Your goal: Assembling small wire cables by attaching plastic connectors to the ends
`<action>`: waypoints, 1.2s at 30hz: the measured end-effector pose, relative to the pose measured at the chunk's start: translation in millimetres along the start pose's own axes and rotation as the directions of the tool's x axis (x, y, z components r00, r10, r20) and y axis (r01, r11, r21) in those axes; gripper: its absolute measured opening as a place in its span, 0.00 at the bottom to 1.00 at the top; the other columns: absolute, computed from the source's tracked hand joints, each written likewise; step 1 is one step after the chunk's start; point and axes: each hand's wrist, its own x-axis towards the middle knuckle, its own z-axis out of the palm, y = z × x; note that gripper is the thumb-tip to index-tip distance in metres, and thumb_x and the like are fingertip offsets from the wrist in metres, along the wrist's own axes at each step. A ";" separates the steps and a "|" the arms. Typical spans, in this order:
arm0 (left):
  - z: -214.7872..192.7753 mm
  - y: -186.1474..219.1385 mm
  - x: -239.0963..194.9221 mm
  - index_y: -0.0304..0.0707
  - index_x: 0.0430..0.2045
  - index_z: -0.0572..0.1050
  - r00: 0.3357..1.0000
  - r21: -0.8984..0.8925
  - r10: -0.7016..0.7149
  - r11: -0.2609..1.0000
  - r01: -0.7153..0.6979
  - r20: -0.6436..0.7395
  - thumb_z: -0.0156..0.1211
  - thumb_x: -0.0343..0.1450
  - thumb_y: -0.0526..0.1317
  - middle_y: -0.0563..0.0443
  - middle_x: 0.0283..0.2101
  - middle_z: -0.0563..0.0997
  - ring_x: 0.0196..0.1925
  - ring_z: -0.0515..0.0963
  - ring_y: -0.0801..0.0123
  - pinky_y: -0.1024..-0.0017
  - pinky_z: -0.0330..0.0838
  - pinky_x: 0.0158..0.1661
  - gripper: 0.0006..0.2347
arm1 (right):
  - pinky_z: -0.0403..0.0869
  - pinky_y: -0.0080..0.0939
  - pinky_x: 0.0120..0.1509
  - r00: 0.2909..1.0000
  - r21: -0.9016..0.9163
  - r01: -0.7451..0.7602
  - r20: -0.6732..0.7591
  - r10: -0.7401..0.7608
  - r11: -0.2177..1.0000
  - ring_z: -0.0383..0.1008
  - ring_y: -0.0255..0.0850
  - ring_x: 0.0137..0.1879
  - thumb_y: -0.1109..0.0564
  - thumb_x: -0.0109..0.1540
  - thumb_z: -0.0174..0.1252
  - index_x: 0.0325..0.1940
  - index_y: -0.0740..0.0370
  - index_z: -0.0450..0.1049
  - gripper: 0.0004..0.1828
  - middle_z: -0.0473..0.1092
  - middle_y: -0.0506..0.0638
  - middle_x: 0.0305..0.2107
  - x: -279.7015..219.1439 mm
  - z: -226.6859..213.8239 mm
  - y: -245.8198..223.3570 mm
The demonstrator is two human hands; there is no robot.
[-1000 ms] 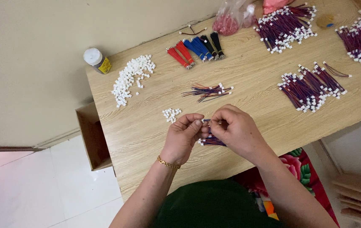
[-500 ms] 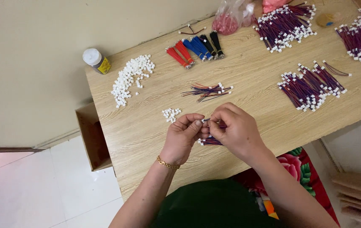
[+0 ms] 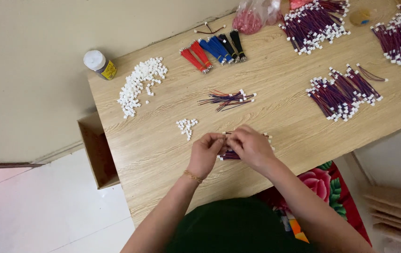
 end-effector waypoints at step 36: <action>33.4 107.3 -3.9 0.47 0.47 0.76 0.729 0.664 0.516 0.353 -0.660 0.450 0.60 0.69 0.44 0.51 0.46 0.81 0.57 0.74 0.52 0.43 0.53 0.61 0.13 | 0.74 0.45 0.43 0.995 0.186 -0.095 0.005 0.096 0.978 0.77 0.46 0.36 0.59 0.58 0.60 0.42 0.60 0.78 0.09 0.75 0.55 0.27 10.1 -108.0 -44.7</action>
